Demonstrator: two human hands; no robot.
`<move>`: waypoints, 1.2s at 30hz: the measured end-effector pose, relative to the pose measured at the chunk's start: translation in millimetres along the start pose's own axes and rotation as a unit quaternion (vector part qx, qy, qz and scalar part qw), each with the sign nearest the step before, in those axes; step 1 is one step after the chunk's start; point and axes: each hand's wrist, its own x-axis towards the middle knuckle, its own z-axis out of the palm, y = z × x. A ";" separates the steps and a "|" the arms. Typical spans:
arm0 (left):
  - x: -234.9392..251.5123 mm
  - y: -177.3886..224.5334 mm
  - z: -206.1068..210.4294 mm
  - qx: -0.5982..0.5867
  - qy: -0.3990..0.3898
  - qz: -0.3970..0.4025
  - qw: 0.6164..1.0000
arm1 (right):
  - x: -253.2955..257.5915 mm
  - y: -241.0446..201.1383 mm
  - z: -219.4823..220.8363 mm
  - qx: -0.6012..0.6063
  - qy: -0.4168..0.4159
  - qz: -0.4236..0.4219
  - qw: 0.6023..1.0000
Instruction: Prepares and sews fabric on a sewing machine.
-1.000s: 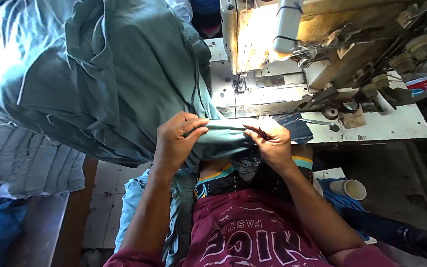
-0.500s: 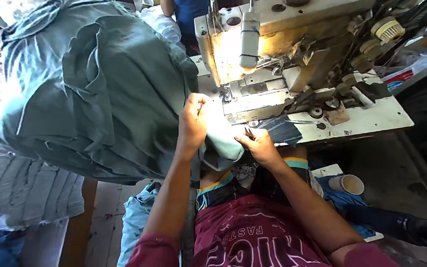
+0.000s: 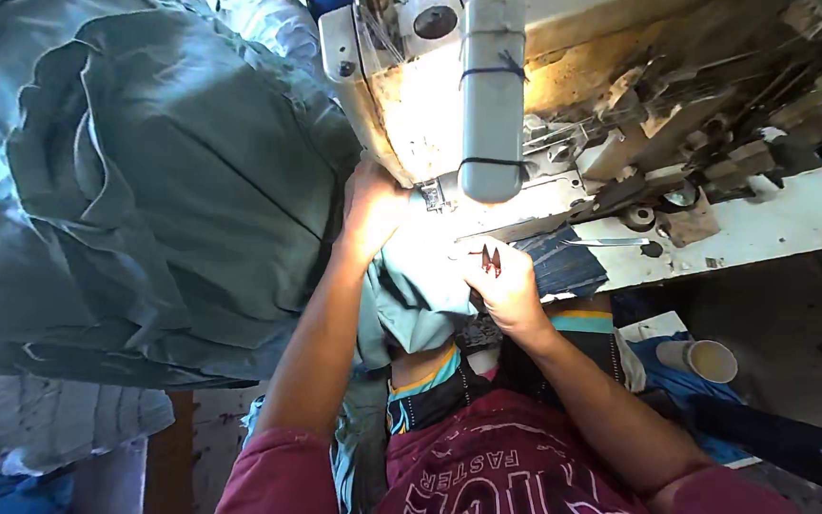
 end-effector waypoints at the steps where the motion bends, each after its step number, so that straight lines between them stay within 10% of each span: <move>1: 4.7 -2.6 2.6 -0.010 -0.009 -0.011 1.000 | 2.4 -0.3 1.9 0.012 0.011 0.008 1.000; 16: 16.5 -4.1 7.8 -0.039 0.000 -0.022 0.999 | 6.9 -2.4 10.1 -0.063 0.003 -0.062 0.996; 21: -73.4 14.5 -30.6 -0.101 0.120 -0.059 0.986 | -19.9 -7.1 -10.3 -0.206 -0.011 -0.062 0.977; 28: -164.2 -18.3 -48.2 -0.233 0.025 -0.185 0.954 | -38.5 -5.7 -13.9 -0.056 -0.076 -0.018 0.995; 36: -93.8 33.9 -121.3 -0.546 0.065 0.062 0.833 | -16.9 -43.9 33.7 0.040 -0.258 -0.107 0.959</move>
